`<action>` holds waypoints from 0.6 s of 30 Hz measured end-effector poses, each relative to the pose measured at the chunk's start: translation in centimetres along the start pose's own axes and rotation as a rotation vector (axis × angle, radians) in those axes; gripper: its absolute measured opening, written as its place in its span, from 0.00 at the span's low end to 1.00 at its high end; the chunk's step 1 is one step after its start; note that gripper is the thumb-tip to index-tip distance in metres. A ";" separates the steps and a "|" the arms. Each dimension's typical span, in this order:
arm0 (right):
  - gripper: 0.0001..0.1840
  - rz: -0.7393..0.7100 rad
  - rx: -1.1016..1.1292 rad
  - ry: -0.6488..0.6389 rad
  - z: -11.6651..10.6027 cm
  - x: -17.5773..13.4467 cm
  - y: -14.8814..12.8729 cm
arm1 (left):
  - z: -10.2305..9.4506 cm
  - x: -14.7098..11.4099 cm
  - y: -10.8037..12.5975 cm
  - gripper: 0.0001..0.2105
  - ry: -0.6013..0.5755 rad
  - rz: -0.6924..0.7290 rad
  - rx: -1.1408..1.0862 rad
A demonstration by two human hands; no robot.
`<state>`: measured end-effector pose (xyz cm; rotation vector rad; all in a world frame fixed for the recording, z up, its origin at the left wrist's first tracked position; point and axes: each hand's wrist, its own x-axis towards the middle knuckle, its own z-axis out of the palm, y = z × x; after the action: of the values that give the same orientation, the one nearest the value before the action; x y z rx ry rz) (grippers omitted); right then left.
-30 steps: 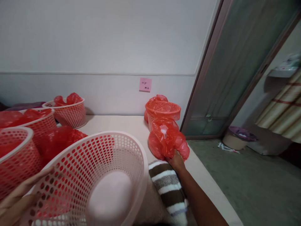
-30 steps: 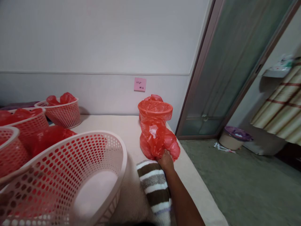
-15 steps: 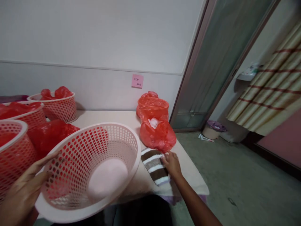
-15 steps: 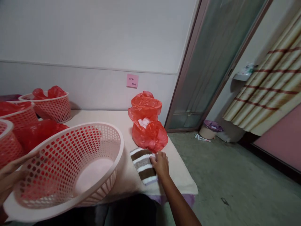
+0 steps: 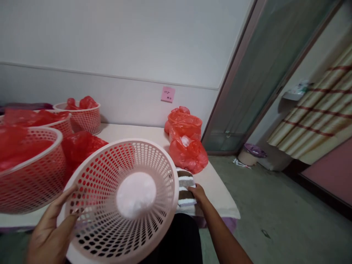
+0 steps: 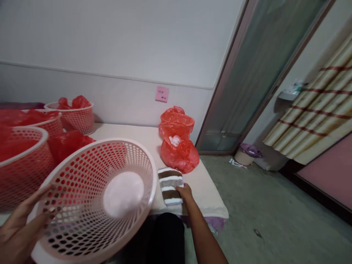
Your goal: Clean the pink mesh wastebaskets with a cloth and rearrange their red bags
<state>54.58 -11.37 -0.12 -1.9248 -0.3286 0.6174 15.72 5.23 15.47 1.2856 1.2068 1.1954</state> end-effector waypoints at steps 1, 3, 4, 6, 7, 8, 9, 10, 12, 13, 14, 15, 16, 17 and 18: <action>0.19 0.021 0.078 -0.076 0.1 -1.0 0.2 | -0.1 -0.3 -0.1 0.32 -0.009 -0.007 -0.032; 0.20 0.049 0.201 -0.191 0.4 -3.5 0.7 | -0.3 -0.7 -0.1 0.37 -0.026 -0.044 -0.076; 0.21 0.056 0.253 -0.214 0.5 -4.9 1.0 | -0.4 -0.9 -0.1 0.38 -0.026 -0.074 -0.087; 0.22 0.074 0.388 -0.218 0.8 -7.5 1.5 | -0.8 -1.2 -0.2 0.37 -0.069 -0.152 -0.123; 0.23 0.104 0.511 -0.202 0.8 -8.7 1.8 | -1.0 -1.3 -0.3 0.36 -0.093 -0.185 -0.145; 0.23 0.146 0.617 -0.187 0.7 -9.7 1.8 | -1.2 -1.5 -0.4 0.35 -0.107 -0.209 -0.162; 0.23 0.187 0.716 -0.170 0.5 -10.6 1.7 | -1.4 -1.6 -0.5 0.35 -0.109 -0.222 -0.168; 0.23 0.221 0.790 -0.154 0.3 -11.3 1.4 | -1.5 -1.7 -0.6 0.34 -0.103 -0.227 -0.169; 0.23 0.238 0.857 -0.119 -0.4 -12.4 0.2 | -1.7 -1.7 -0.9 0.32 -0.091 -0.236 -0.176; 0.22 0.220 0.872 -0.095 -0.8 -12.8 -0.7 | -1.8 -1.7 -0.9 0.32 -0.093 -0.249 -0.188; 0.23 0.191 0.879 -0.064 -1.1 -13.2 -1.8 | -1.9 -1.7 -0.9 0.32 -0.097 -0.270 -0.209; 0.23 0.155 0.878 -0.031 -1.5 -13.6 -3.0 | -1.9 -1.7 -0.8 0.32 -0.097 -0.291 -0.238; 0.24 0.115 0.871 0.003 -1.7 -14.1 -4.2 | -2.0 -1.8 -0.5 0.32 -0.099 -0.307 -0.274; 0.26 0.077 0.857 0.033 -1.8 -14.5 -5.3 | -2.1 -1.8 -0.3 0.31 -0.097 -0.318 -0.308; 0.28 0.046 0.839 0.055 -1.9 -15.0 -6.2 | -2.3 -1.9 0.0 0.30 -0.094 -0.327 -0.337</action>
<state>43.50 -17.47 10.19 -1.1394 0.0246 0.6025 13.37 3.42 15.53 0.8476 1.0460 1.0332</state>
